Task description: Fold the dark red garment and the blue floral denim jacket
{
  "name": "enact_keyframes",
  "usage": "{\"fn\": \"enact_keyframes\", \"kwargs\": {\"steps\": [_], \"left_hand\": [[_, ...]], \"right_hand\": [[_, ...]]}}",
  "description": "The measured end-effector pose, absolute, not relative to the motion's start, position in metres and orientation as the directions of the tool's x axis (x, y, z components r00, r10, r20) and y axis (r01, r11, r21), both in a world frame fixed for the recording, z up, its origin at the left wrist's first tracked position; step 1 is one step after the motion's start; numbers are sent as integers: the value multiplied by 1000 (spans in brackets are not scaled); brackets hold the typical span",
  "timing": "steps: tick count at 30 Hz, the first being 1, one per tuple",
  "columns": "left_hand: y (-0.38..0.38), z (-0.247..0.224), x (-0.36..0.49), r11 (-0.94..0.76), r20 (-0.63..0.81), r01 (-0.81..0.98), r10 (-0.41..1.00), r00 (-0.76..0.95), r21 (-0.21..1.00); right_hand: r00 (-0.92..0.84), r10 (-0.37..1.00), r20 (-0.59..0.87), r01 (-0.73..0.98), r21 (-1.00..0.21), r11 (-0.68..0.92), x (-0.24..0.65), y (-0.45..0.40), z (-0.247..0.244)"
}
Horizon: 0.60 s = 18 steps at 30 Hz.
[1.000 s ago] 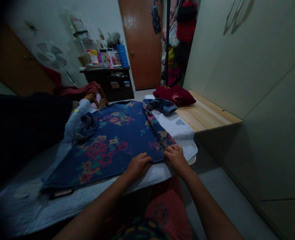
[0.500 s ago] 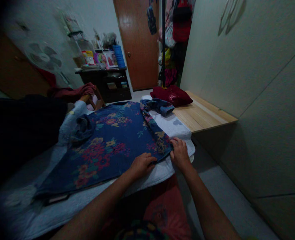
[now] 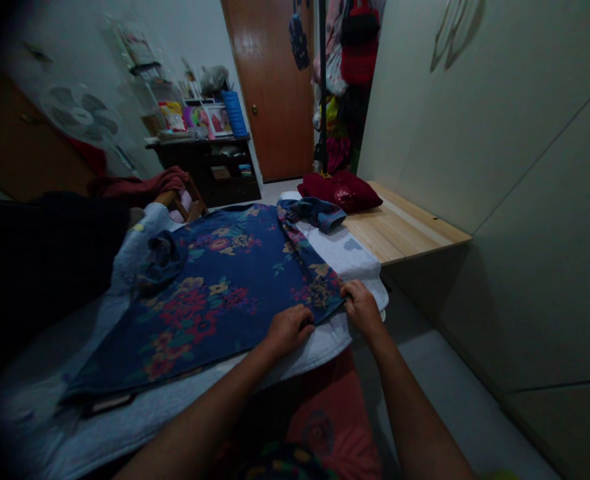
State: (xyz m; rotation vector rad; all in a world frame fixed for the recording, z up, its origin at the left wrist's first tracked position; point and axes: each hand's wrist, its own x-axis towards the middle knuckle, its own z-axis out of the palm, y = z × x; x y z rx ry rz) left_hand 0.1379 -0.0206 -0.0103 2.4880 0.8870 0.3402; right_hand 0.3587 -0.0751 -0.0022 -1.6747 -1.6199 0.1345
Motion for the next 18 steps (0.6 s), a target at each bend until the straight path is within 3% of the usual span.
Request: {"fn": "enact_keyframes", "kwargs": {"steps": [5, 9, 14, 18], "left_hand": [[-24, -12, 136, -726, 98, 493, 603, 792, 480], [-28, -14, 137, -749, 107, 490, 588, 802, 446], [-22, -12, 135, -699, 89, 453, 590, 803, 553], [-11, -6, 115, -594, 81, 431, 644, 761, 679]], "right_hand": [[225, 900, 372, 869, -495, -12, 355, -75, -5], [269, 805, 528, 913, -405, -40, 331, -74, 6], [64, 849, 524, 747, -590, 308, 283, -58, 0], [10, 901, 435, 658, -681, 321, 262, -41, -28]]}}
